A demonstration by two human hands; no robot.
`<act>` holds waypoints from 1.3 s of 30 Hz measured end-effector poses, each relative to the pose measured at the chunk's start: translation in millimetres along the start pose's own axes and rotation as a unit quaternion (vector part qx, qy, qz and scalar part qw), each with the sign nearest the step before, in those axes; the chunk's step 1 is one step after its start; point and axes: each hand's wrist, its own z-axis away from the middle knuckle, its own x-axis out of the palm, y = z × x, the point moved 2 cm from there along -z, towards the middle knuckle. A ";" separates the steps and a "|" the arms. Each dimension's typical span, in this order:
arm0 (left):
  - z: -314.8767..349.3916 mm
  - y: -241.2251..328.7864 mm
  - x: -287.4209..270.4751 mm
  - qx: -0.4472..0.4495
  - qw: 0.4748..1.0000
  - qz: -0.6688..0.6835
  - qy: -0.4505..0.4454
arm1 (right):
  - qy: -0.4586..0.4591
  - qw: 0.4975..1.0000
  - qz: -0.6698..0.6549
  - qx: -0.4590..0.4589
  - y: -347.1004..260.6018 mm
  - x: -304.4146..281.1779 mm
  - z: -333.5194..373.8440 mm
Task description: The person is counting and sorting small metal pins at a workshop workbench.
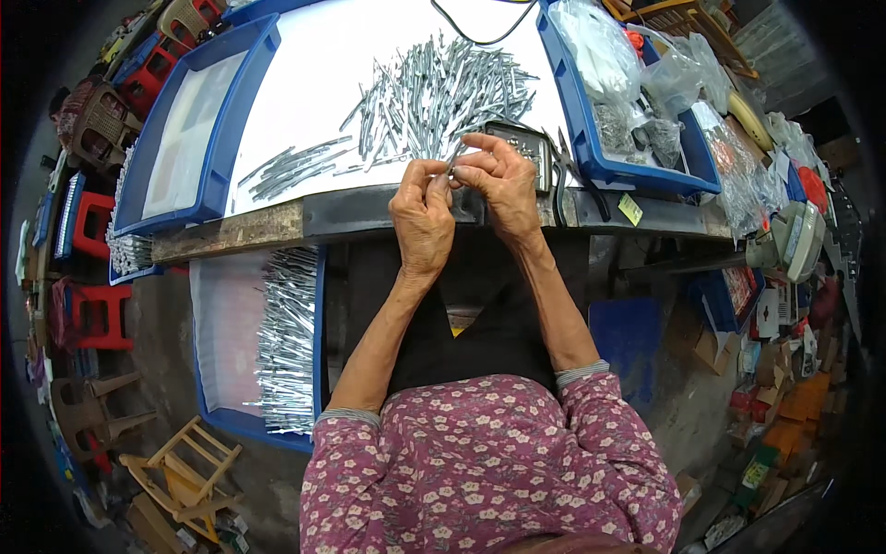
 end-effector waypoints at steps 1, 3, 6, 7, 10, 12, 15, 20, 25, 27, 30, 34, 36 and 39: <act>0.0 0.4 0.0 0.000 1.000 0.000 0.000 | 0.005 1.000 -0.007 -0.003 -0.1 1.5 0.7; -0.3 2.6 -0.7 0.008 1.000 -0.013 0.023 | 0.013 1.000 -0.010 0.004 -2.0 6.1 1.6; -1.7 6.3 2.6 0.059 0.996 -0.047 0.044 | 0.022 1.000 -0.016 0.004 -0.9 8.6 1.2; -2.0 6.2 1.9 0.060 0.996 -0.048 0.045 | 0.022 1.000 -0.020 -0.003 0.0 9.4 0.8; -2.7 6.3 -0.7 0.096 0.988 -0.110 0.048 | 0.026 0.999 -0.017 0.007 1.5 11.2 0.0; -3.9 1.8 -2.1 0.034 0.998 -0.024 0.037 | 0.023 0.999 -0.025 0.007 1.8 11.2 0.0; -4.3 5.2 -6.2 0.011 0.999 -0.018 0.029 | 0.016 0.999 -0.047 0.014 4.2 12.6 -1.4; -5.2 4.9 -10.1 0.002 1.000 -0.008 0.026 | 0.012 0.999 -0.036 0.017 9.1 13.1 -2.2; -5.7 0.9 -10.9 -0.008 1.000 0.002 0.016 | 0.032 0.999 0.001 -0.014 8.3 15.5 -0.4; -5.0 4.3 -12.2 -0.031 0.999 0.008 0.017 | 0.032 0.999 0.016 -0.020 5.1 18.7 0.0; -6.6 3.5 -12.7 -0.077 0.993 0.093 -0.003 | 0.029 0.999 0.023 -0.028 6.5 16.3 -0.7; -7.6 0.6 -12.9 -0.090 0.991 0.099 -0.004 | 0.023 0.999 0.012 -0.024 10.2 14.0 -1.7; -8.1 -1.0 -12.3 -0.076 0.992 0.098 -0.001 | 0.027 0.999 0.023 -0.028 8.3 15.8 -1.3; -8.6 -3.9 -12.9 -0.052 0.997 0.061 0.002 | 0.032 0.998 0.034 -0.034 9.2 17.7 -2.0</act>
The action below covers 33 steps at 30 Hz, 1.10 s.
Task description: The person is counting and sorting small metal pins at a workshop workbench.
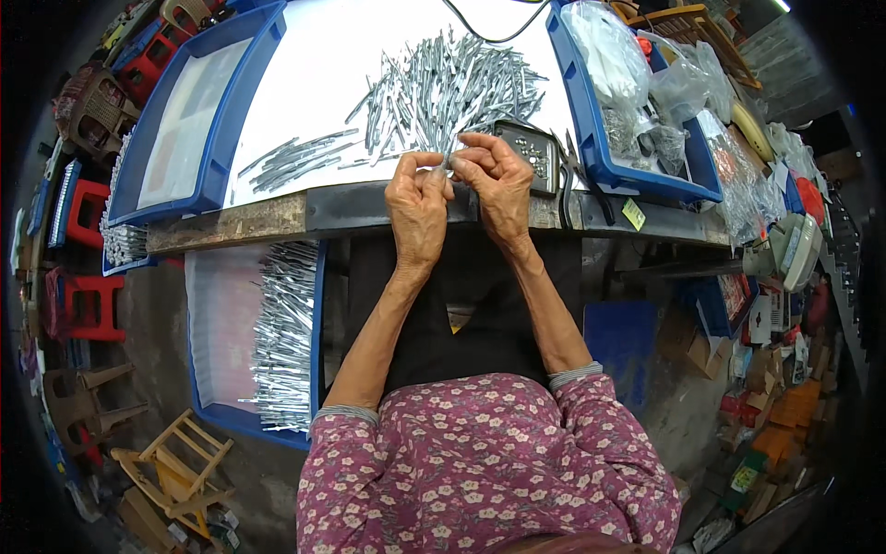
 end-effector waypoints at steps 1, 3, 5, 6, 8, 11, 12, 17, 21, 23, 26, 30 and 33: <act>-0.7 -1.1 0.1 -0.001 1.000 0.000 0.000 | 0.001 1.000 0.002 -0.002 1.0 0.3 -0.4; -2.2 -3.2 0.3 -0.001 1.000 0.012 0.003 | 0.006 1.000 0.012 -0.007 3.1 2.1 -0.5; -2.7 -1.7 0.3 -0.005 1.000 0.007 0.005 | 0.012 1.000 0.021 -0.012 4.6 3.8 -0.6; -3.0 -1.6 0.3 -0.008 1.000 0.002 0.006 | 0.016 0.999 0.030 -0.011 4.9 4.6 -1.0; -4.6 -4.3 0.8 -0.008 1.000 0.015 0.009 | 0.021 0.999 0.040 -0.009 6.1 5.5 -2.2; -6.6 -5.5 1.1 -0.017 0.999 0.023 0.015 | 0.024 0.999 0.043 -0.014 9.9 5.6 -4.3; -7.3 -5.5 1.0 -0.025 0.999 0.020 0.018 | 0.028 0.999 0.029 -0.011 10.8 5.8 -4.8; -9.2 -5.7 0.1 -0.040 0.999 0.027 0.014 | 0.032 0.999 0.010 -0.012 12.4 6.6 -5.5; -9.9 -7.8 1.1 -0.033 0.999 0.039 0.015 | 0.041 0.997 0.056 -0.023 14.5 6.6 -6.8; -9.7 -10.8 2.5 -0.025 0.999 0.035 0.017 | 0.044 0.996 0.067 -0.030 15.1 7.8 -6.5; -10.3 -11.4 2.9 -0.021 0.999 0.034 0.016 | 0.052 0.996 0.068 -0.039 14.8 8.3 -6.0; -10.4 -10.8 4.7 -0.039 0.998 0.052 0.015 | 0.062 0.994 0.084 -0.044 14.0 9.0 -5.7; -10.7 -11.2 6.9 -0.043 0.997 0.063 0.019 | 0.071 0.991 0.098 -0.050 13.5 9.7 -5.5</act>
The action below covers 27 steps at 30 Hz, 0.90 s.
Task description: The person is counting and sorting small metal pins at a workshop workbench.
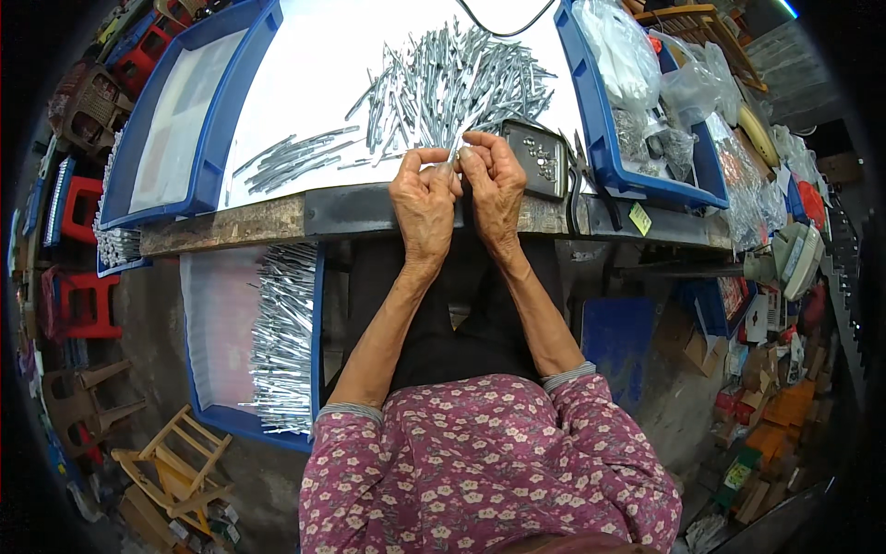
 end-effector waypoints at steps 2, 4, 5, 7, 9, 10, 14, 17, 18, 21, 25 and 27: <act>-0.1 -0.4 -0.7 0.004 1.000 -0.005 0.003 | 0.002 1.000 0.005 -0.003 0.8 1.6 0.4; -0.5 -1.3 -0.7 0.007 1.000 -0.011 0.004 | 0.011 1.000 0.012 -0.014 2.6 2.0 0.7; -0.7 -2.0 -0.1 0.005 1.000 -0.008 0.006 | 0.011 1.000 0.012 -0.014 2.6 1.9 0.8; -1.1 -3.0 0.5 0.003 1.000 -0.005 0.006 | 0.015 1.000 0.023 -0.015 1.9 1.5 2.2; -1.2 -4.0 0.8 0.001 1.000 0.003 0.008 | 0.008 1.000 0.008 -0.015 0.1 2.0 2.8; -1.4 -4.9 0.8 0.002 1.000 0.003 0.008 | 0.000 1.000 -0.006 -0.015 -0.7 2.7 2.9; -0.3 -5.0 2.2 0.002 1.000 0.023 0.012 | 0.022 0.999 0.032 -0.037 1.0 4.9 3.4; 0.7 -4.4 3.1 -0.002 0.999 0.037 0.015 | 0.025 0.999 0.018 -0.032 4.6 4.2 4.1; 1.0 -4.5 3.2 -0.004 0.999 0.047 0.016 | 0.027 0.998 0.031 -0.038 6.4 3.5 4.3; 1.1 -9.4 2.8 0.022 1.000 0.006 0.020 | 0.034 0.995 0.071 -0.058 2.6 5.7 5.7; 3.2 -8.0 4.7 0.033 0.999 -0.016 0.023 | 0.064 0.982 0.137 -0.110 2.6 6.3 4.0; 6.4 -6.0 4.2 0.006 1.000 -0.020 0.011 | 0.068 0.984 0.124 -0.106 0.9 7.3 2.4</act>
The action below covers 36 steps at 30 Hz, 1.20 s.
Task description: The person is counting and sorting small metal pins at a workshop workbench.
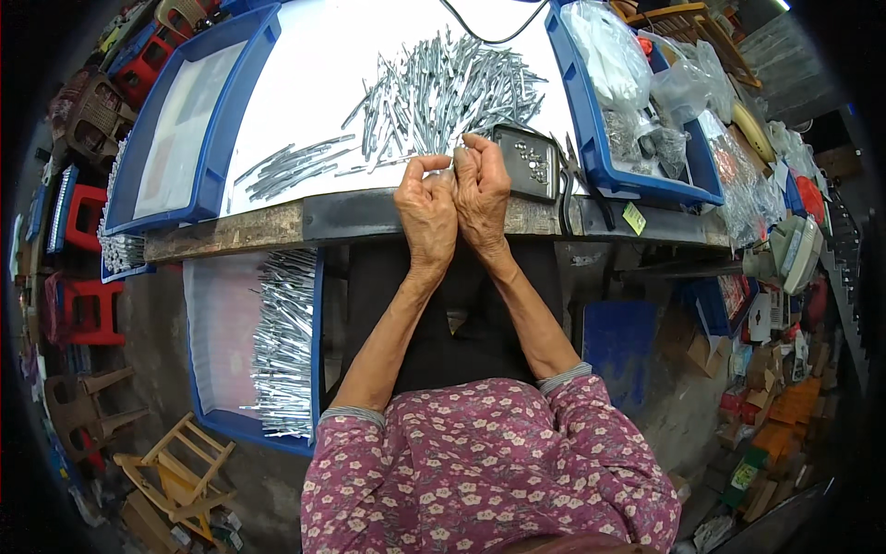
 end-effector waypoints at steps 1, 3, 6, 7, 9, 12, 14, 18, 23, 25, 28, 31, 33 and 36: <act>-0.4 0.2 0.8 0.000 1.000 0.000 0.000 | 0.004 1.000 -0.011 0.006 -1.0 -0.4 -1.4; -1.7 0.6 2.2 0.003 0.999 0.040 0.007 | -0.008 1.000 -0.017 0.016 1.5 -1.0 -5.4; 1.1 3.9 0.7 -0.021 0.997 0.078 -0.016 | -0.050 0.994 -0.056 0.077 3.3 -3.7 -11.5; 0.3 4.7 -0.1 -0.021 0.997 0.078 -0.016 | -0.078 0.985 -0.088 0.126 3.4 -4.1 -13.0; -2.1 5.2 -2.7 -0.053 0.991 0.120 -0.031 | -0.083 0.980 -0.122 0.130 0.8 -5.5 -11.2; -5.2 10.1 -9.6 -0.054 0.991 0.124 -0.011 | -0.102 0.972 -0.178 0.115 -9.0 -0.9 -4.2; -5.5 12.9 -13.9 -0.059 0.988 0.138 -0.024 | -0.113 0.969 -0.197 0.094 -11.7 -1.8 -3.8; -5.3 11.0 -13.3 -0.088 0.983 0.154 -0.055 | -0.112 0.936 -0.280 0.181 -0.2 -6.1 -7.3; -5.8 12.5 -17.6 -0.072 0.985 0.148 -0.053 | -0.147 0.941 -0.235 0.194 -4.3 -2.0 -3.2; -2.9 12.9 -14.8 -0.090 0.982 0.154 -0.065 | -0.136 0.945 -0.233 0.185 -2.2 -5.1 -7.0; -5.3 9.7 -18.0 -0.085 0.981 0.170 -0.035 | -0.090 0.969 -0.180 0.144 -6.0 0.7 -1.0; -3.8 10.9 -16.9 -0.099 0.979 0.169 -0.061 | -0.112 0.954 -0.217 0.174 -1.4 3.1 -1.1; -2.8 12.1 -15.5 -0.097 0.979 0.171 -0.058 | -0.099 0.950 -0.237 0.175 2.8 -2.4 -4.7; -5.8 7.5 -19.3 -0.078 0.980 0.178 -0.042 | -0.095 0.952 -0.241 0.161 -1.5 2.4 -2.5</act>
